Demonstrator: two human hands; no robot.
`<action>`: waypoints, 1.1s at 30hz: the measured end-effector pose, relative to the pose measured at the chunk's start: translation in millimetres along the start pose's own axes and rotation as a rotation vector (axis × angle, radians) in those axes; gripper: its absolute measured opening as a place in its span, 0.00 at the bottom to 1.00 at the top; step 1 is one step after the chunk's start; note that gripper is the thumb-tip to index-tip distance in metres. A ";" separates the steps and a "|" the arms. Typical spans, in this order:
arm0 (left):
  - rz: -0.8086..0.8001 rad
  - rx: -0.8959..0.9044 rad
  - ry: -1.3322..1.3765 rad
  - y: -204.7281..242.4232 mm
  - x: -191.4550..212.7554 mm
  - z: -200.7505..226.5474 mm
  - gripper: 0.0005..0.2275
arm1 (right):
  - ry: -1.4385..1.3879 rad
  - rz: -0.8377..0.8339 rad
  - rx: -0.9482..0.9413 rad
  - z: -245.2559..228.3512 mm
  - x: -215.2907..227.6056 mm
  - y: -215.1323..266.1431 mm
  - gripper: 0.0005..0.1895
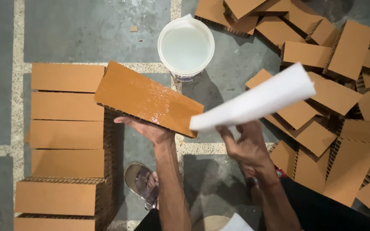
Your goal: The person assembles small cardboard boxes by applying a liquid adhesive from a white bucket onto the flaps of the cardboard pieces using a white foam roller. The person then folds the flaps to secure the box structure and stacks the finished units on the floor.
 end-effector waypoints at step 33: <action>0.085 0.300 0.274 -0.5 -24.2 8.4 0.42 | 0.043 0.079 0.336 -2.6 9.5 -7.5 0.16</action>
Point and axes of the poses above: each hand's wrist, its own y-axis away from the middle knuckle, its own x-axis out of the back of the hand, z = x × y, the point moved 5 cm from there along -y, towards the middle knuckle, and after that the axes turned 4 degrees about y, right-handed, at the moved point
